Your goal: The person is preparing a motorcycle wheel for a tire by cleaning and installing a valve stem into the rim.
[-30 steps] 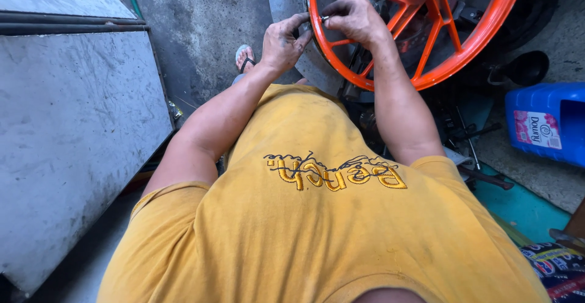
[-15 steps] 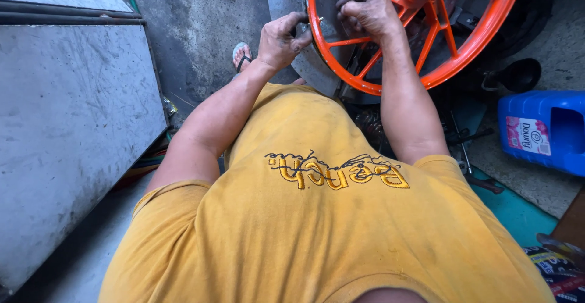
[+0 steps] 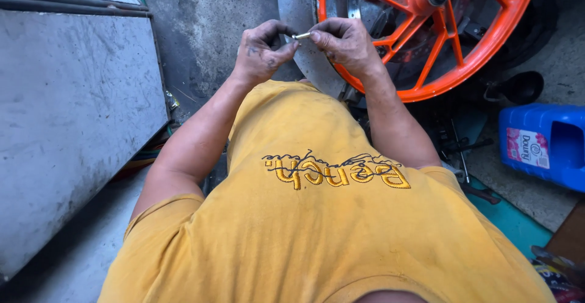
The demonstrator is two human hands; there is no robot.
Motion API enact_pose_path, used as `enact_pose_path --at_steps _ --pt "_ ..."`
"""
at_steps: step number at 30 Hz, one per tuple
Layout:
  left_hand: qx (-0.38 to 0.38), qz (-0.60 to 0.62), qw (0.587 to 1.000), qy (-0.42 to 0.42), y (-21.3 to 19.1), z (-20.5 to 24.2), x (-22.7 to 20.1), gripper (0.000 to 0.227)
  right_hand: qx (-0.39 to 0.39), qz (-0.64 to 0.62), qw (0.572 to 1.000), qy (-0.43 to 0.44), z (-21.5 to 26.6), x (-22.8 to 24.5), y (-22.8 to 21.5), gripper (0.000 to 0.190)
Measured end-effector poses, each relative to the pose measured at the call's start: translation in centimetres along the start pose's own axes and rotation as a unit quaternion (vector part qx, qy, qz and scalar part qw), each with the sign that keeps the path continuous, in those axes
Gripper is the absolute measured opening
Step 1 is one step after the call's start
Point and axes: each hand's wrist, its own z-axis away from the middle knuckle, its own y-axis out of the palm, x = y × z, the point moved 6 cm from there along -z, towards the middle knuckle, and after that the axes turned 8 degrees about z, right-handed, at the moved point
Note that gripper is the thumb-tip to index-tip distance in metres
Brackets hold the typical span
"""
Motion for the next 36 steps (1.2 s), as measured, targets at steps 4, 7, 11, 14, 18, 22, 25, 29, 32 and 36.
enact_pose_path --at_steps 4,7,11,14,18,22,25,29,32,36 --pt "0.017 -0.078 0.995 0.062 0.0 -0.7 -3.4 0.013 0.007 0.028 0.998 -0.061 -0.1 1.2 0.5 0.026" --pt "0.015 -0.036 0.996 0.081 0.1 -1.0 -4.4 0.012 -0.013 0.000 0.997 -0.075 -0.1 1.7 0.5 0.027" --pt "0.028 -0.038 0.994 0.102 0.6 -1.2 -5.2 0.017 -0.045 0.062 0.990 -0.123 0.2 2.5 0.3 0.021" --pt "0.033 -0.039 0.990 0.129 0.9 -1.2 -6.7 0.016 -0.054 0.074 0.987 -0.131 0.4 3.6 0.1 0.020" --pt "0.034 -0.028 0.991 0.128 0.3 -1.0 -6.3 0.033 -0.065 0.007 0.993 -0.095 0.6 4.2 -0.4 0.021" --pt "0.033 -0.015 0.986 0.162 -0.4 -1.2 -8.1 0.024 -0.063 0.017 0.993 -0.103 1.0 5.3 -0.1 0.021" --pt "0.037 -0.037 0.983 0.177 -0.3 -1.2 -8.7 0.020 -0.046 -0.009 0.998 -0.036 1.0 5.5 0.6 0.030" --pt "0.044 -0.068 0.978 0.195 0.1 -0.9 -9.4 0.020 -0.022 -0.066 0.997 -0.030 0.5 3.8 1.1 0.022" --pt "0.023 -0.084 0.975 0.203 -0.5 -0.9 -9.4 0.017 -0.052 -0.120 0.991 -0.028 0.8 2.7 -0.2 0.012" --pt "0.006 -0.016 0.992 0.121 -1.3 -1.5 -8.4 0.016 -0.138 -0.186 0.972 0.046 1.4 2.4 -2.5 0.018"
